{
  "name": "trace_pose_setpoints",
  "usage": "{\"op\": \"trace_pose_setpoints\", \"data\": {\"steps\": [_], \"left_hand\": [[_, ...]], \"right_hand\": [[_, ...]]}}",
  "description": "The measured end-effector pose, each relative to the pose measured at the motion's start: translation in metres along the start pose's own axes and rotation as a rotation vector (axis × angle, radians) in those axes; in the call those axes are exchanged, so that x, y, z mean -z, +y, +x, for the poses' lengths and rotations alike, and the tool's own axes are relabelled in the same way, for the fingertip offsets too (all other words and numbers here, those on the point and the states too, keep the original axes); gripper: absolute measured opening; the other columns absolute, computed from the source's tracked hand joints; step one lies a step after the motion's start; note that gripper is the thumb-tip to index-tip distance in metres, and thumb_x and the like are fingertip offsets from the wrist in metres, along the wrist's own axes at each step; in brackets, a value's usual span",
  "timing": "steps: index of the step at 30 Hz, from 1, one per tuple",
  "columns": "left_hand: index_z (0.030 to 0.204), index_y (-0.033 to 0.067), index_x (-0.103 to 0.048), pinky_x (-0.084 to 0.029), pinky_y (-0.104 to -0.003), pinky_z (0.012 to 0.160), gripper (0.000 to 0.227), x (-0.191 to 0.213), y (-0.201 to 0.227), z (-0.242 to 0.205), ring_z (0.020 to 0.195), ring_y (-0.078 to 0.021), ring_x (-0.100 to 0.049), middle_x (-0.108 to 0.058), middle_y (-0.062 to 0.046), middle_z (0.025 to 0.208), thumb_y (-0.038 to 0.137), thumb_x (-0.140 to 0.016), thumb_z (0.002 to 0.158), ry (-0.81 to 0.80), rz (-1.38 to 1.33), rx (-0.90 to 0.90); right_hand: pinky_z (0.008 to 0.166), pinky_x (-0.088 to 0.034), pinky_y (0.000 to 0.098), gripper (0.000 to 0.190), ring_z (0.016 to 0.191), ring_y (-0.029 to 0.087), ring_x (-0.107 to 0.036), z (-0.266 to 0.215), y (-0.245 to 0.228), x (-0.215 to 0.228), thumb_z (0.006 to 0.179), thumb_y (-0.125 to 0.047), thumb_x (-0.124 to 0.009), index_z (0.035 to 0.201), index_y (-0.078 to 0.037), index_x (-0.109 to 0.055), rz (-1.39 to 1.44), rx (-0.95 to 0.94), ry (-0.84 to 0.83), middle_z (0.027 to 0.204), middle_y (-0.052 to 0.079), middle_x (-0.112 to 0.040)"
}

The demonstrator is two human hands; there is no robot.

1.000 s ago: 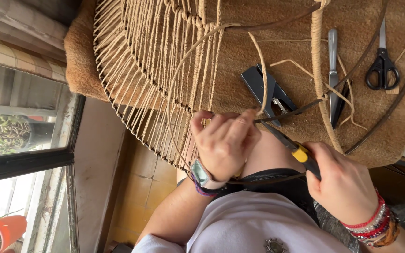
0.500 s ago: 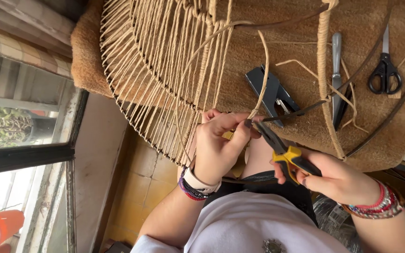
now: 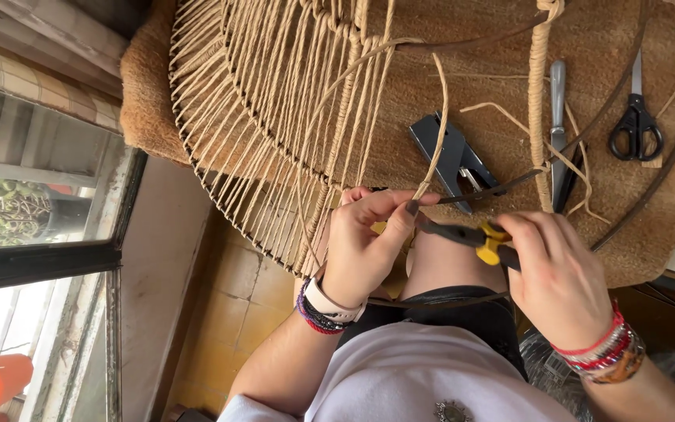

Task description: Assembling a wicker furniture piece by cutting, gluing, and stapling components.

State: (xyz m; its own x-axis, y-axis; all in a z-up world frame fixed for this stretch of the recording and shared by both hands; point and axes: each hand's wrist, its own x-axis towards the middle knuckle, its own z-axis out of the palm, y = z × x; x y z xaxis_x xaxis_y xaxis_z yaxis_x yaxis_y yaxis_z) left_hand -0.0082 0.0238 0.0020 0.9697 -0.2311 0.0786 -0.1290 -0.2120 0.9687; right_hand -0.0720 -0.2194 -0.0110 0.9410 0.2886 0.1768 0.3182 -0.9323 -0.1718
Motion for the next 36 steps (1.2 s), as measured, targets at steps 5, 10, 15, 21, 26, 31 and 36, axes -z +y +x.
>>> {"op": "trace_pose_setpoints", "data": {"steps": [5, 10, 15, 21, 26, 31, 36], "left_hand": [[0.117, 0.0205, -0.076, -0.03, -0.031, 0.098, 0.034, 0.003, 0.012, 0.002, 0.085, -0.0005, -0.069, -0.08, 0.01, 0.086, 0.038, -0.049, 0.105, -0.029, 0.022, 0.013], [0.142, 0.0071, -0.052, -0.04, -0.039, 0.104, 0.046, -0.015, 0.01, -0.008, 0.115, -0.0252, -0.07, -0.07, -0.01, 0.135, 0.025, -0.055, 0.1, 0.199, 0.467, -0.328], [0.105, -0.0007, -0.062, -0.055, -0.042, 0.068, 0.009, -0.053, 0.012, -0.007, 0.08, -0.0323, -0.067, -0.061, -0.015, 0.098, 0.006, -0.057, 0.103, -0.106, 0.193, -0.835], [0.085, 0.0063, -0.056, -0.044, -0.04, 0.067, 0.025, -0.122, -0.006, -0.011, 0.071, -0.03, -0.053, -0.053, -0.01, 0.078, 0.02, -0.058, 0.105, -0.327, 0.335, -0.64], [0.088, 0.0147, -0.06, -0.055, -0.037, 0.065, 0.019, -0.151, -0.033, -0.013, 0.07, -0.0274, -0.064, -0.054, -0.002, 0.08, 0.028, -0.059, 0.101, -0.22, 0.422, -0.725], [0.086, 0.0157, -0.058, -0.057, -0.036, 0.065, 0.017, -0.15, -0.032, -0.01, 0.068, -0.0267, -0.066, -0.053, -0.002, 0.076, 0.027, -0.063, 0.099, -0.235, 0.486, -0.696], [0.077, 0.0143, -0.057, -0.056, -0.036, 0.061, 0.029, -0.145, -0.023, -0.008, 0.059, -0.0281, -0.064, -0.052, -0.003, 0.062, 0.031, -0.062, 0.101, -0.305, 0.376, -0.534]], "right_hand": [[0.128, -0.033, 0.0474, 0.08, 0.145, 0.039, -0.044, -0.016, 0.011, -0.003, 0.067, 0.014, -0.063, 0.144, 0.001, -0.046, 0.148, 0.094, -0.094, 0.147, 0.021, -0.046], [0.105, -0.047, 0.0456, 0.081, 0.128, 0.031, -0.059, -0.061, 0.05, -0.022, 0.065, 0.006, -0.059, 0.144, -0.008, -0.049, 0.292, -0.137, -0.267, 0.144, 0.011, -0.057], [0.105, -0.049, 0.035, 0.033, 0.109, 0.021, -0.075, -0.099, 0.087, -0.022, 0.081, 0.001, -0.057, 0.108, -0.011, -0.074, 0.527, -0.448, -0.123, 0.113, 0.001, -0.08], [0.072, -0.045, 0.0493, 0.023, 0.08, 0.038, -0.062, -0.1, 0.155, -0.045, 0.097, -0.02, -0.063, 0.104, -0.004, -0.049, 0.399, -0.833, -0.15, 0.089, 0.018, -0.059], [0.088, -0.054, 0.0618, 0.059, 0.102, 0.051, -0.066, -0.052, 0.21, -0.108, 0.089, -0.039, -0.071, 0.138, -0.01, -0.055, 0.166, -0.813, -0.074, 0.12, 0.02, -0.056], [0.083, -0.054, 0.0556, 0.065, 0.096, 0.047, -0.068, -0.017, 0.223, -0.129, 0.081, -0.03, -0.08, 0.139, -0.01, -0.059, 0.023, -0.598, 0.162, 0.117, 0.012, -0.052], [0.084, -0.049, 0.0462, 0.064, 0.102, 0.034, -0.066, -0.021, 0.213, -0.132, 0.078, -0.027, -0.081, 0.139, -0.017, -0.062, -0.012, -0.531, 0.214, 0.119, 0.005, -0.054]]}}
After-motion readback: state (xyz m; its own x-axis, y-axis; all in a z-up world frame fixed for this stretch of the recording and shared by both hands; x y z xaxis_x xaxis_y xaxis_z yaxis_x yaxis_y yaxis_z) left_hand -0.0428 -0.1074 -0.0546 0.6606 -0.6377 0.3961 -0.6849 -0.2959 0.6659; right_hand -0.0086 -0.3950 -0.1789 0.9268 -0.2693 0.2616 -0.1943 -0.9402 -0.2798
